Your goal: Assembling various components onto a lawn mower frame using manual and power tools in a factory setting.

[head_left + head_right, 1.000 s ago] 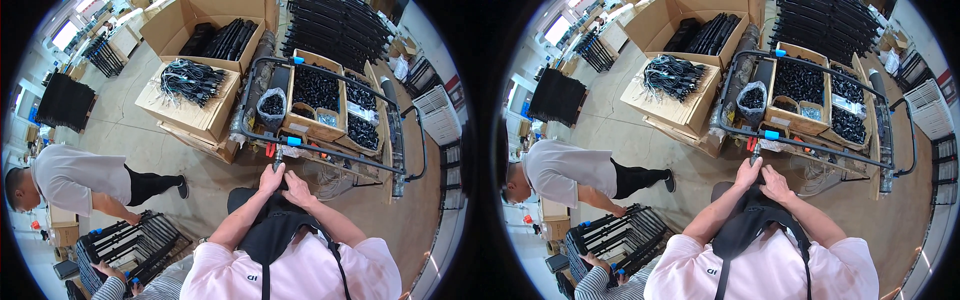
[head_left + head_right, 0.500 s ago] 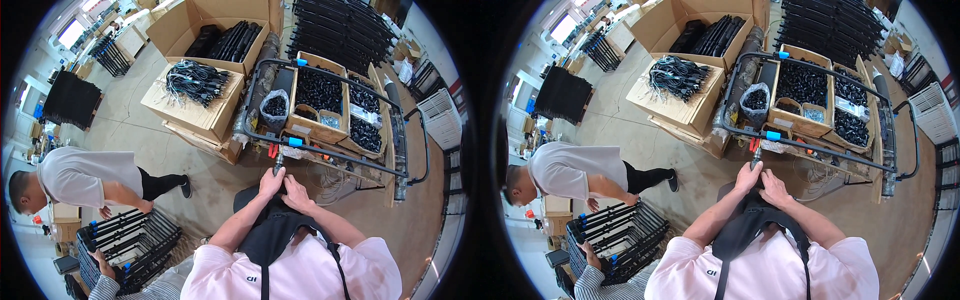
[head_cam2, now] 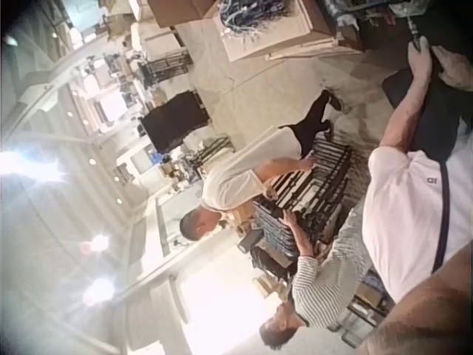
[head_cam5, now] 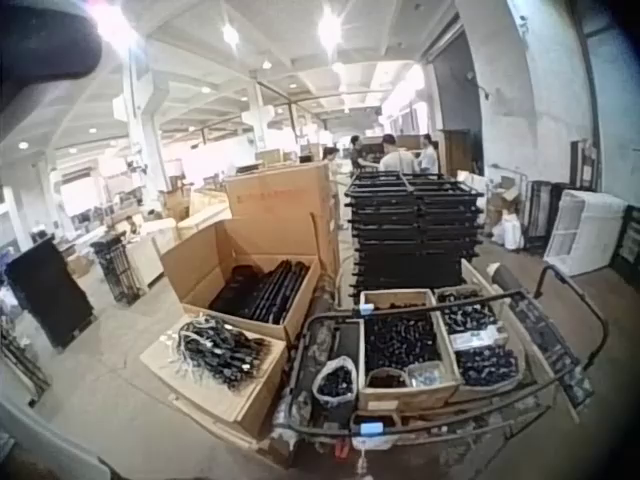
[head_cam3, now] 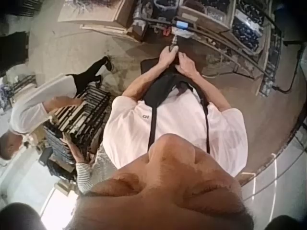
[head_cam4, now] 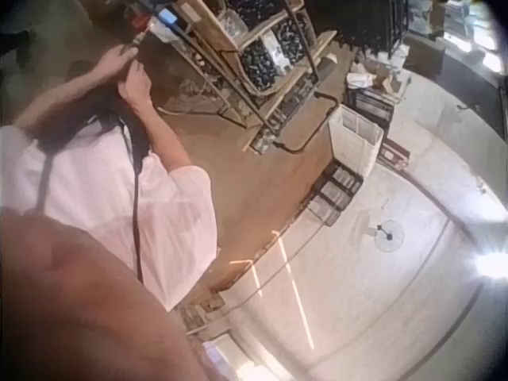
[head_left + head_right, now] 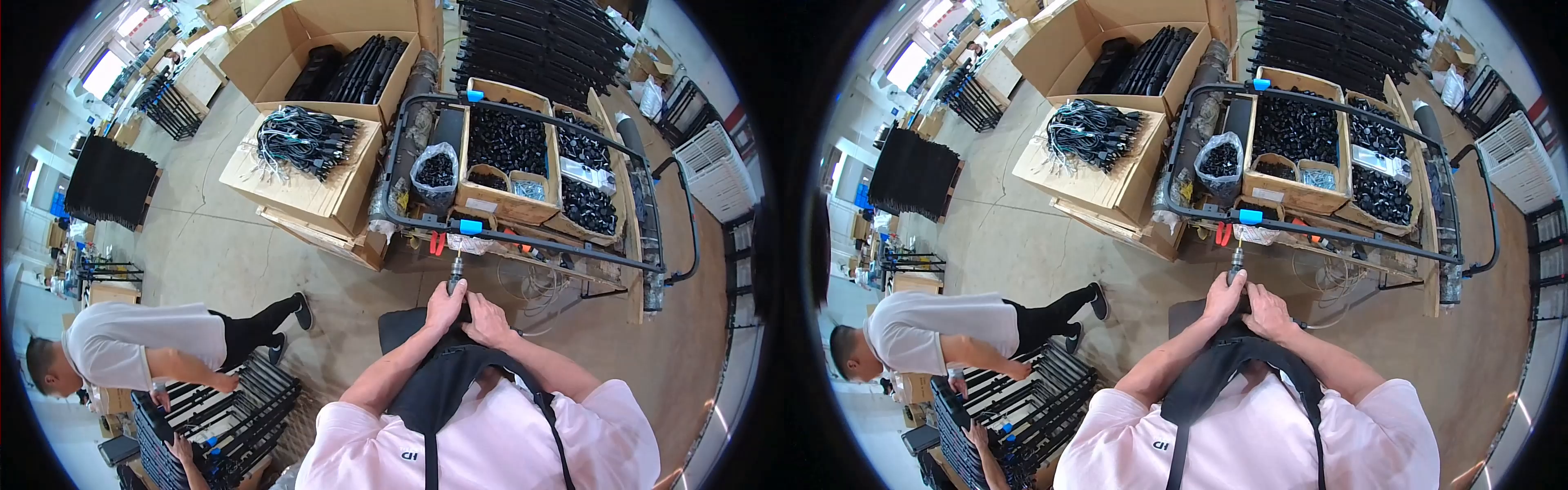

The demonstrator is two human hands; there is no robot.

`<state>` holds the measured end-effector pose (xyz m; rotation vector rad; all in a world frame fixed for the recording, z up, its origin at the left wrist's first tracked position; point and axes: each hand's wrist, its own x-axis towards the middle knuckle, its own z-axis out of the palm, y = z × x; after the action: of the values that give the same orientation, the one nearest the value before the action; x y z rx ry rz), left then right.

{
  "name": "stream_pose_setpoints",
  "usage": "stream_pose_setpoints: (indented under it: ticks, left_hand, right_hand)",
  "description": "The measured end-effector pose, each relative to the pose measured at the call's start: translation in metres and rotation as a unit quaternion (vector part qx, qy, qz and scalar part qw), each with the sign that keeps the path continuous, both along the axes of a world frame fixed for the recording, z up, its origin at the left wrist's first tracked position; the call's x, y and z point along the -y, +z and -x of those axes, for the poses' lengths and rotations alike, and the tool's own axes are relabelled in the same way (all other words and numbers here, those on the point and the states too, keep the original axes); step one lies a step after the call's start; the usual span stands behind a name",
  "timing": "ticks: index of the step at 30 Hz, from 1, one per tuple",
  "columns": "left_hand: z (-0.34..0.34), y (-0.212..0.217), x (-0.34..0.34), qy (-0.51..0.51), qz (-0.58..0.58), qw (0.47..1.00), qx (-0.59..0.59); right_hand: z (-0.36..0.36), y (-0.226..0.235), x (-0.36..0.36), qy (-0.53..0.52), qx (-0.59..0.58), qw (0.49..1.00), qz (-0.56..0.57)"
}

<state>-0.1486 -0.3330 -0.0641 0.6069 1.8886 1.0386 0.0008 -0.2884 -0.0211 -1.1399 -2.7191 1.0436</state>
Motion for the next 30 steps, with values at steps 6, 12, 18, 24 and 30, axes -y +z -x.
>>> stream_pose_setpoints:
  ticks: [6, 12, 18, 24, 30]
  left_hand:
    - [-0.011, 0.002, -0.012, -0.008, -0.016, 1.000, -0.004]
    - [-0.016, 0.006, -0.016, 0.008, -0.014, 1.000, -0.004]
    - [-0.011, -0.004, -0.018, 0.001, -0.014, 1.000, -0.018]
    - [-0.008, -0.001, -0.024, -0.015, 0.002, 0.999, -0.033]
    - [-0.008, 0.004, -0.029, -0.019, 0.025, 0.999, -0.039]
  right_hand:
    - [-0.010, 0.001, -0.007, -0.029, 0.003, 0.999, -0.032]
    - [-0.015, 0.003, -0.012, -0.046, 0.017, 0.998, -0.036]
    - [-0.013, 0.004, -0.017, -0.035, 0.041, 0.999, -0.005]
    - [-0.012, -0.005, -0.025, -0.030, 0.036, 0.999, -0.012]
    - [-0.011, 0.001, -0.030, -0.022, 0.034, 0.999, -0.009]
